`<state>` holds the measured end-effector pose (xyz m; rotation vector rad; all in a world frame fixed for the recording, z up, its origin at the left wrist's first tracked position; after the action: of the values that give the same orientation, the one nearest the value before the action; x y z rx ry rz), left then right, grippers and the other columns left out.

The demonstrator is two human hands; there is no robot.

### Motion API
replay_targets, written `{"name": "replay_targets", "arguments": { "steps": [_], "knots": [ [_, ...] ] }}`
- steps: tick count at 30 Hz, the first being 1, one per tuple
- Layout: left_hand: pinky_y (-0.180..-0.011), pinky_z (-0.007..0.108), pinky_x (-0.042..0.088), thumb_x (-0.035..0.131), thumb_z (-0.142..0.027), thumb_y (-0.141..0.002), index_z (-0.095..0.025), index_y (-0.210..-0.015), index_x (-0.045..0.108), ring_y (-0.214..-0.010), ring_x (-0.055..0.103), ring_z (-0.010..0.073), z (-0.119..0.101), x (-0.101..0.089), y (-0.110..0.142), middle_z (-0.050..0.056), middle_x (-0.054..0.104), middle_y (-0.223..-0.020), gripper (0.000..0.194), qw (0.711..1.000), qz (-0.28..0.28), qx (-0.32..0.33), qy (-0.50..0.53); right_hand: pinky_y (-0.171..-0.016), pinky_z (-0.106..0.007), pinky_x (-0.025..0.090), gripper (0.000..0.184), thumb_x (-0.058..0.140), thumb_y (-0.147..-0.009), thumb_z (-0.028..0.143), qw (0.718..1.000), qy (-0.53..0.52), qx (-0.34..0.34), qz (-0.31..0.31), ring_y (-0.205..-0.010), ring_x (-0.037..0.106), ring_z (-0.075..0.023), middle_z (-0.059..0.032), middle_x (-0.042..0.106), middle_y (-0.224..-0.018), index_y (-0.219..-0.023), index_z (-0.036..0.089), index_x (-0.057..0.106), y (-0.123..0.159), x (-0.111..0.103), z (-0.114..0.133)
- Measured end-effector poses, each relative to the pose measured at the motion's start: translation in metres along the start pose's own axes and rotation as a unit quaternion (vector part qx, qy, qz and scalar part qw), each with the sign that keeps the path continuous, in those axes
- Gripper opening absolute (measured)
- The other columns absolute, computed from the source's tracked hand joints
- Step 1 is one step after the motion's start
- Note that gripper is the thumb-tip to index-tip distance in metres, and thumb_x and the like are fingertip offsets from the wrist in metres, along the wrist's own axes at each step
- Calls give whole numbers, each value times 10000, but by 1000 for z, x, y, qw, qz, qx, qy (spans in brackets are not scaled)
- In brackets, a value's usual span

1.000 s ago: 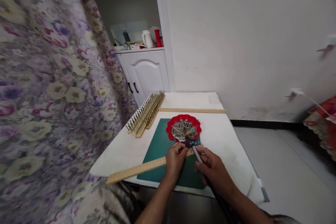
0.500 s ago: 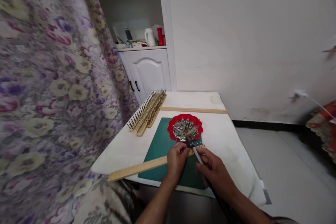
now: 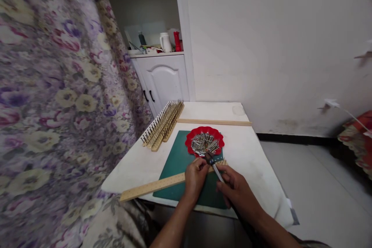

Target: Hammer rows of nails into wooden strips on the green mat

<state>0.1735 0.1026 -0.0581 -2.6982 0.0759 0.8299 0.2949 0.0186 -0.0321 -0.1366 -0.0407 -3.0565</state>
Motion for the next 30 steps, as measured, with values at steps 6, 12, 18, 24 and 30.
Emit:
{"name": "replay_targets", "arguments": {
  "steps": [6,12,18,24,30],
  "knots": [
    [-609,210,371,546,-224,-766,-172,-725,654,-641,537,120,-5,-1,0,-7,615,-714,127,1000,13,2,6,-334,-174,298,373,570,-814,287,999,-26,-28,-29,-332,411,-50,41,581,-648,-1160,178,488,1,-16,18],
    [-610,221,386,567,-227,-757,-171,-772,661,-648,538,128,-5,0,-1,3,609,-735,111,999,39,2,20,-349,-177,280,363,573,-823,293,997,-28,-48,-45,-334,401,-42,38,574,-649,-1147,158,485,0,-31,30],
    [-784,298,399,575,-178,-754,-195,-862,655,-881,551,200,-14,-17,11,36,639,-865,135,994,44,58,-77,-351,-182,263,372,587,-814,310,996,-35,-49,-63,-332,402,-51,39,581,-642,-1144,163,493,-1,-40,29],
    [-832,342,386,582,-102,-715,-219,-960,629,-965,535,230,-8,-18,18,46,633,-993,276,985,66,47,-155,-344,-189,271,401,596,-802,338,996,-33,-51,-70,-322,407,-59,38,585,-640,-1150,163,502,-3,-45,26],
    [-831,345,395,551,-90,-726,-221,-955,631,-958,542,231,-9,-13,16,48,635,-975,276,986,65,54,-143,-345,-189,270,401,591,-799,329,995,-35,-54,-78,-323,404,-57,40,581,-633,-1152,161,502,-3,-48,33]
  ]
}}
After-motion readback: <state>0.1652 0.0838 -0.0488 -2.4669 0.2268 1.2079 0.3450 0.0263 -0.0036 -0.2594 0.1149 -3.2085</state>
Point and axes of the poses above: each hand's wrist, its own y-axis away from the middle knuckle, its own x-axis out of the palm, z = x × y, the point moved 9 cm from there along -y, towards the middle knuckle
